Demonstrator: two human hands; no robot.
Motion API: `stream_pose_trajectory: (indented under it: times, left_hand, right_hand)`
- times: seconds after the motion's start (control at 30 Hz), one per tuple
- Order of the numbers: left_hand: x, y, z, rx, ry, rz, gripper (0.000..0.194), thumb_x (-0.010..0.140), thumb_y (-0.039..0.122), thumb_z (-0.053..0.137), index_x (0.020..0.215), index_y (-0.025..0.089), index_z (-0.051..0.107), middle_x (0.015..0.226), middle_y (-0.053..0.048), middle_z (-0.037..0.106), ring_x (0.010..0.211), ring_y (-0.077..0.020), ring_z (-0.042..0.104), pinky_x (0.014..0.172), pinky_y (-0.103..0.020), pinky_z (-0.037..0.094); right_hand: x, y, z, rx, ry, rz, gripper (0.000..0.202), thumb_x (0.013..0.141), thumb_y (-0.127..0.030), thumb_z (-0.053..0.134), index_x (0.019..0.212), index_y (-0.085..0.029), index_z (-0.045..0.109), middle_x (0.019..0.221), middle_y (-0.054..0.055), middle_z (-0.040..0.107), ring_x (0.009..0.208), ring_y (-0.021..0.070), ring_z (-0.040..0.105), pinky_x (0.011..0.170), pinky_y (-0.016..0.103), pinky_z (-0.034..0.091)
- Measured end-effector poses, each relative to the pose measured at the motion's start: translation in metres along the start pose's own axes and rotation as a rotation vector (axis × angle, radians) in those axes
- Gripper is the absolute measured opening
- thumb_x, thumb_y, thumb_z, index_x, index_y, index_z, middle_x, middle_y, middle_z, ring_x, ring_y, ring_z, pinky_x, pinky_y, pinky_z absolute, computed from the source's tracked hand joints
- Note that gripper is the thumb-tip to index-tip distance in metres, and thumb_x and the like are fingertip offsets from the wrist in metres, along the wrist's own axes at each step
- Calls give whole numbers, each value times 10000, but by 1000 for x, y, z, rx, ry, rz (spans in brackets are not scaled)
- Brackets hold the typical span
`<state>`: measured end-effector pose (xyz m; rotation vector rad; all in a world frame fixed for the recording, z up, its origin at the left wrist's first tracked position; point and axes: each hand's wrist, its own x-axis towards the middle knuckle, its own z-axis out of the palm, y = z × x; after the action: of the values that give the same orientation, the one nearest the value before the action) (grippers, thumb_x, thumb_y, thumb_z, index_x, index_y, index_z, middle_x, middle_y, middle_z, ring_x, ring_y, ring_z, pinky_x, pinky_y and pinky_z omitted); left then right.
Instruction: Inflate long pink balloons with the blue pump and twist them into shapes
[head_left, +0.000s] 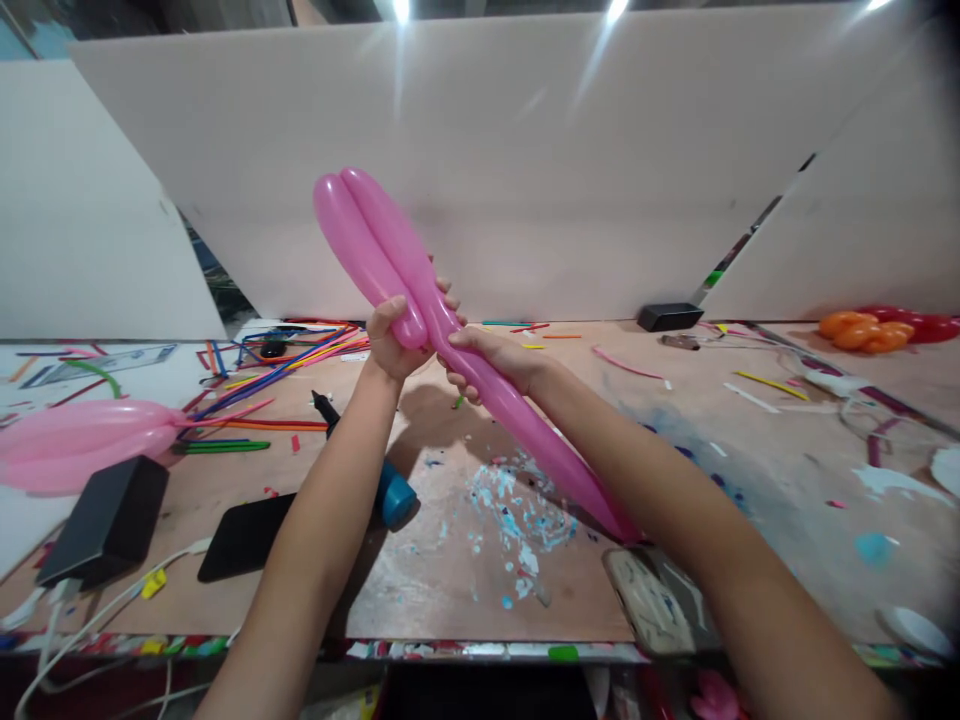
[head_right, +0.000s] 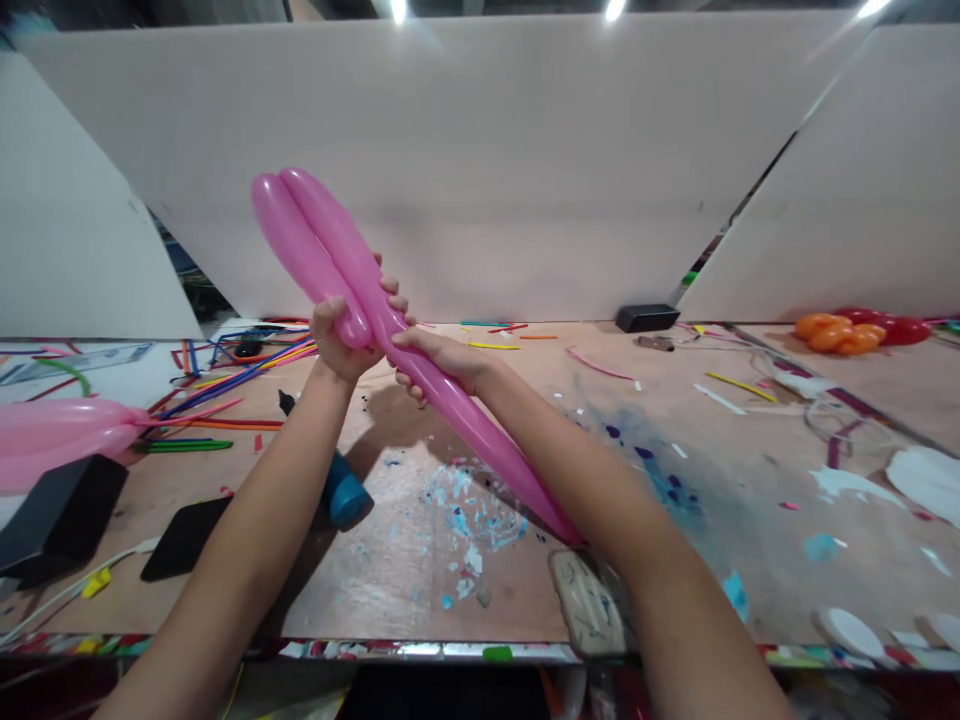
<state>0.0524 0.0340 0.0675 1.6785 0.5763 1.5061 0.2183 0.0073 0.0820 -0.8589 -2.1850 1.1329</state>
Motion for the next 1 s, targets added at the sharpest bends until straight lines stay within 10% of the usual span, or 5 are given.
stream_pose_trajectory:
  times: [0.17,0.63,1.0]
  left_hand:
    - [0,-4,4,-104,58,0,650,776,678,419,1270,259,468,1173,-94,623,1108,-257,617,923,-465,521]
    - [4,-13,49,-612,431,-143,428,597,427,791,892,170,618,747,-14,654,657,-144,641,658,-281,503]
    - [3,-29,51,-611,510,-196,336,600,335,775,804,184,556,684,23,595,627,-116,595,626,-255,462]
  right_hand:
    - [8,-1,-5,197,-54,211,269,884,-411,449,740,-190,501,604,21,565,484,128,520,444,242,457]
    - [3,12,8,-988,523,133,306,906,-432,459,1043,-205,611,935,103,705,811,276,645,664,333,418]
    - [-6,32,12,-1112,543,98,309,853,-255,505,1115,-95,547,1140,195,590,1070,333,533,896,415,420]
